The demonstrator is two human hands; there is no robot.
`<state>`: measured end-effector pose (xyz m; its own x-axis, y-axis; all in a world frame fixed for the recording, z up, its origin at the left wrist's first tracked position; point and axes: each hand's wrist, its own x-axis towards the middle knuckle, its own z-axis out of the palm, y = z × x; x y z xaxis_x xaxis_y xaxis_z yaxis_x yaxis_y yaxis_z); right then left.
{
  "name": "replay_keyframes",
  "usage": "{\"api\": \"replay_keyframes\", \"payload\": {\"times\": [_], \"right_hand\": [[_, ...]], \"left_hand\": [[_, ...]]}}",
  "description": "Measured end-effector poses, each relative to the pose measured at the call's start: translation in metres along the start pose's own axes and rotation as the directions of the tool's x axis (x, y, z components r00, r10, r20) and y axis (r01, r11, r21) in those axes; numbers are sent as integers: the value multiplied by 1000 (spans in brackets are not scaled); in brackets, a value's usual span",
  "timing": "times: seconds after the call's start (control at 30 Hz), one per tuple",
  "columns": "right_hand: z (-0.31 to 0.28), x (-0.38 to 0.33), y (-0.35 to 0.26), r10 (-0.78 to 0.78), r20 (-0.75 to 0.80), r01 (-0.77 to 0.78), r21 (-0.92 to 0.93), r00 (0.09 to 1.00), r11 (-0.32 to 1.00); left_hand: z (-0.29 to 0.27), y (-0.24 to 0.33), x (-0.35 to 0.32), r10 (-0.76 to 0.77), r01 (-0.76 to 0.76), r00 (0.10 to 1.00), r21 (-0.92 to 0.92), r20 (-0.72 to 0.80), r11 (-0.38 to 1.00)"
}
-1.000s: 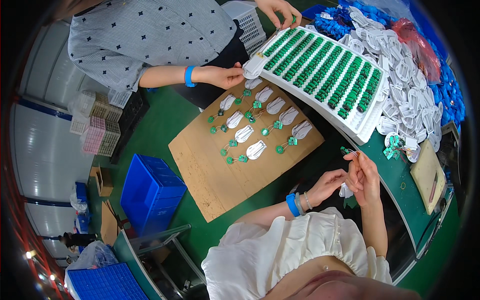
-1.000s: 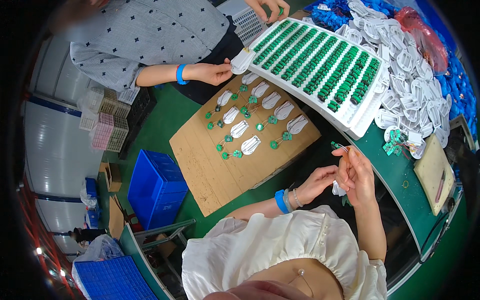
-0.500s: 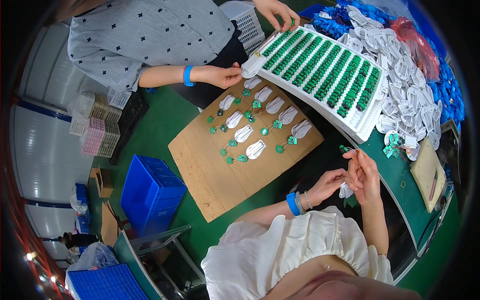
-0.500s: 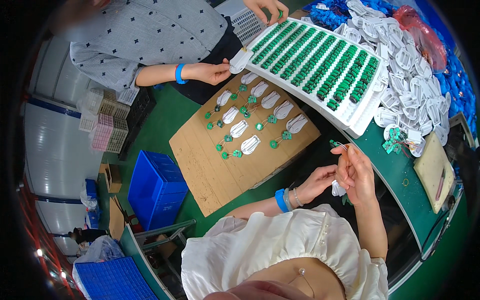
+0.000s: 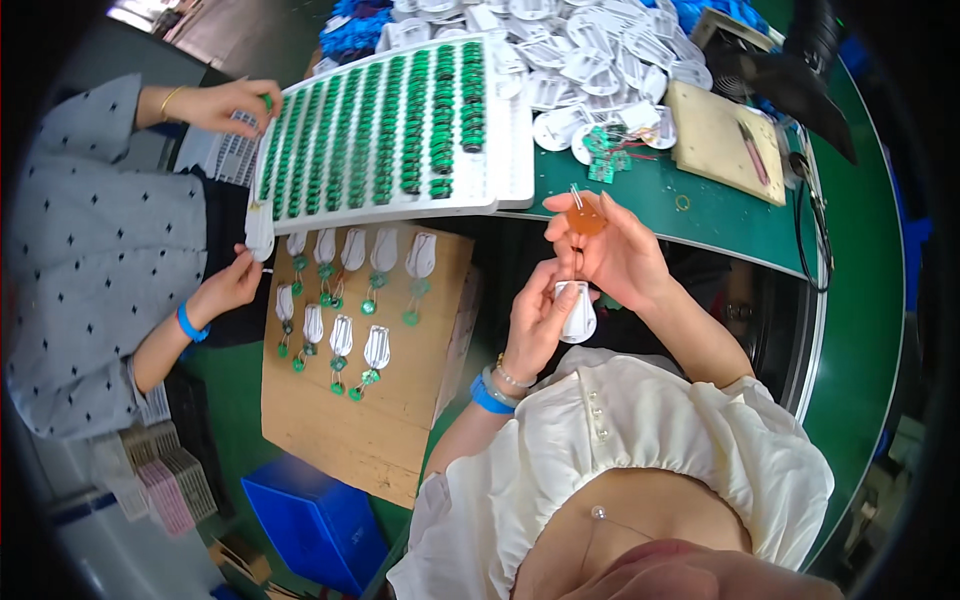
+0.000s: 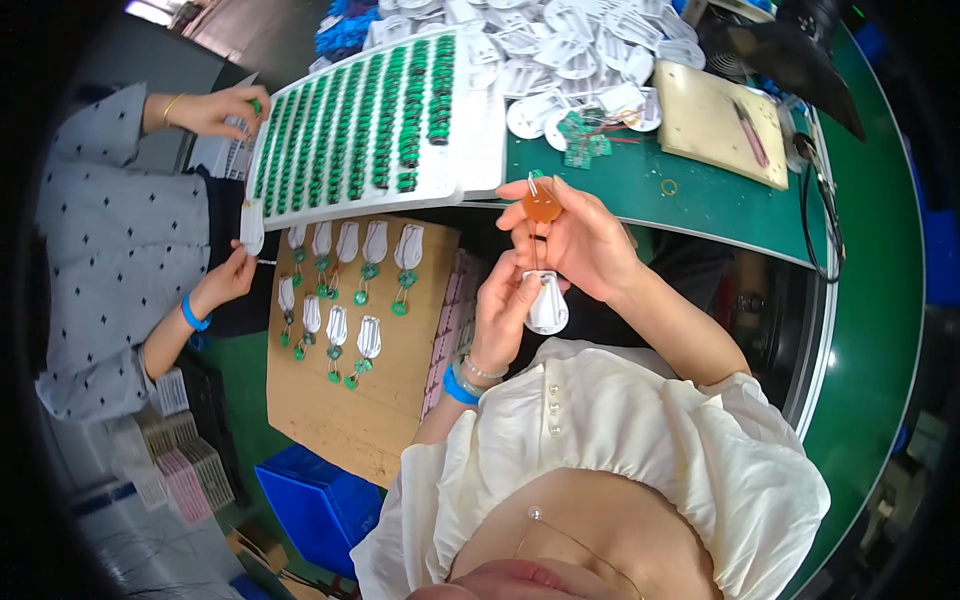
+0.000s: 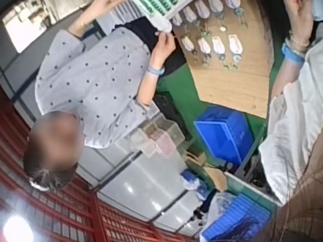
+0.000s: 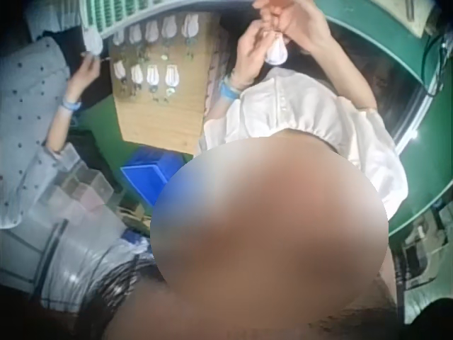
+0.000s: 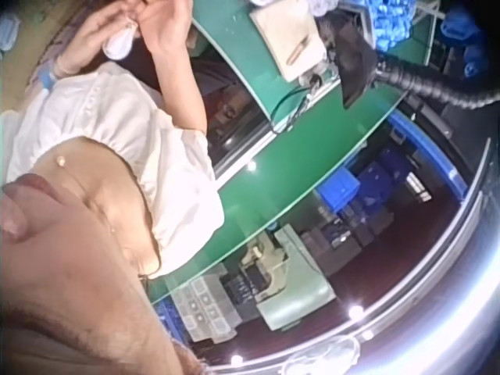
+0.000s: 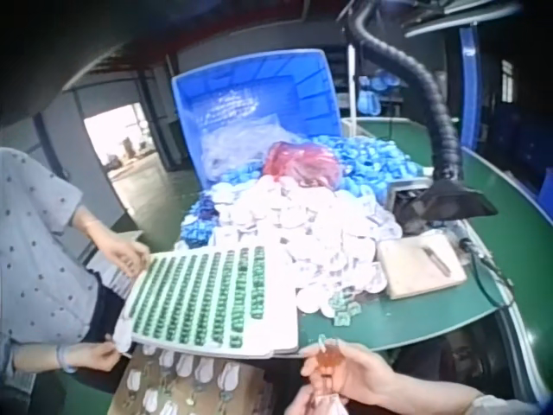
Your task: Assembling small plastic housing components with internal green parts on a factory workbench.
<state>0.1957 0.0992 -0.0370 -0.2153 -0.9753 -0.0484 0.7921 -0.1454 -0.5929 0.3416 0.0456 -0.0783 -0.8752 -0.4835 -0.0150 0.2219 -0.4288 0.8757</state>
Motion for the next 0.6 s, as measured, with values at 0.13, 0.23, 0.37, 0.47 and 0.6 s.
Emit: {"api": "replay_keyframes", "payload": {"times": [0.13,0.23,0.37,0.47,0.6], "right_hand": [[-11,-2,-7,-31,-2,31,8,1000,999],[-17,-5,-12,-103,8,104,-134,995,986],[-25,-4,-15,-134,30,137,-155,991,978],[-30,-3,-15,-162,13,162,-147,987,976],[-29,-3,-20,-174,-19,169,-162,985,972]], "left_hand": [[1,-1,-2,-63,63,998,68,-3,996],[5,3,-1,-91,92,996,81,-16,992],[4,2,-1,-100,103,994,88,-41,991],[2,1,1,-123,126,991,79,-44,989],[0,6,1,-100,102,994,87,-34,991]]}}
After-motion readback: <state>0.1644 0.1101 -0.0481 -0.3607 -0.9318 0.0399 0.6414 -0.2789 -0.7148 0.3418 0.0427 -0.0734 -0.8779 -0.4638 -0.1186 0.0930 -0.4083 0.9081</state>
